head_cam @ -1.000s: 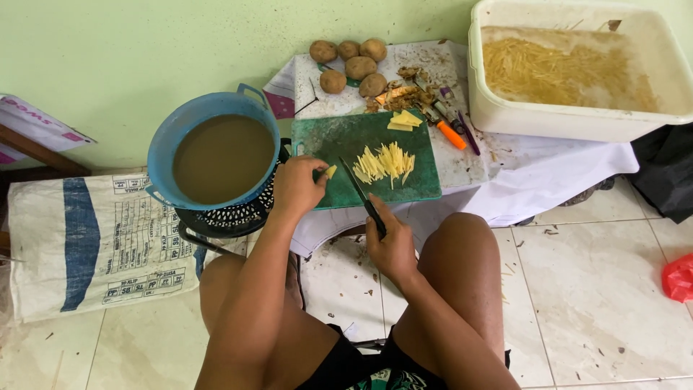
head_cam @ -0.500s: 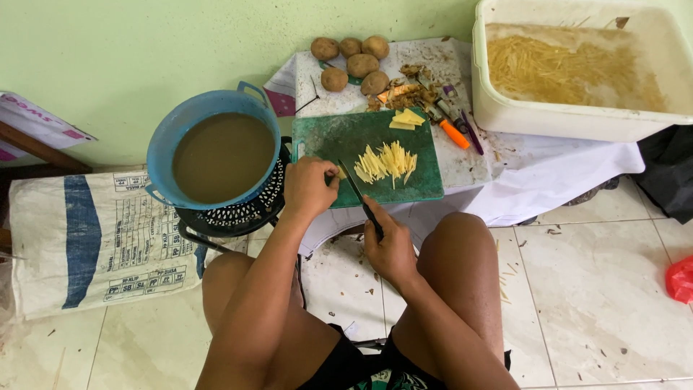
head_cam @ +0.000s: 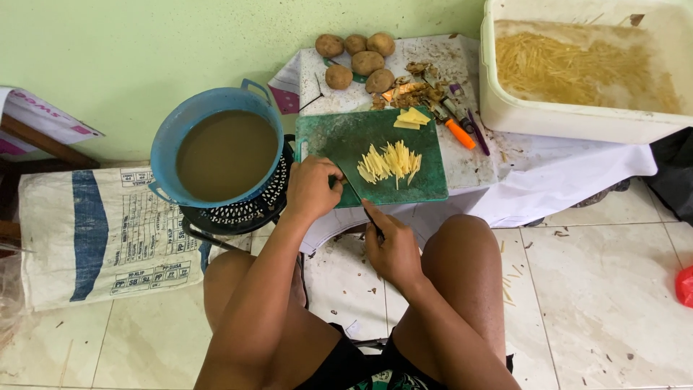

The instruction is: Julienne slicing potatoes with a knife on a cutting board.

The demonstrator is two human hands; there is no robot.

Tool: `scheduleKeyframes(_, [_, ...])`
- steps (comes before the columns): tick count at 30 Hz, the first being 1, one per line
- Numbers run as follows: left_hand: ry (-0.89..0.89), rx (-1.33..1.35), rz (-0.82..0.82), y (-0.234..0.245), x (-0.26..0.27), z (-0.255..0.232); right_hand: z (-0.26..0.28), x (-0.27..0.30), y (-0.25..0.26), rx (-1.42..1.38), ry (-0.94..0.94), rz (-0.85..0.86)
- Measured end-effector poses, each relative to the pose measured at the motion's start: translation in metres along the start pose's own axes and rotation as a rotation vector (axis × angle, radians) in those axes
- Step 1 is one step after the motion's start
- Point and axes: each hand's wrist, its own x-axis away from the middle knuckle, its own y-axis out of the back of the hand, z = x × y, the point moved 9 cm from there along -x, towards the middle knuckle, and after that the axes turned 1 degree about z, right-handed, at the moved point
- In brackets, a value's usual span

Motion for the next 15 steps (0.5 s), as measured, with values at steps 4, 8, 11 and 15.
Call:
scheduleKeyframes(4, [-0.023,-0.014,0.038,0.005,0.007,0.001,-0.003,0.006,-0.003,-0.002,-0.005,-0.002])
scheduleKeyframes(8, [-0.049,-0.088,0.072,0.006,0.009,-0.002,-0.001,0.007,-0.006,0.067,0.052,-0.007])
scheduleKeyframes(11, [-0.103,-0.098,0.042,0.004,0.01,-0.005,0.004,0.008,-0.004,0.093,0.095,-0.046])
scheduleKeyframes(15, [-0.162,-0.133,-0.001,0.002,0.009,-0.007,0.002,0.009,-0.007,0.155,0.141,-0.098])
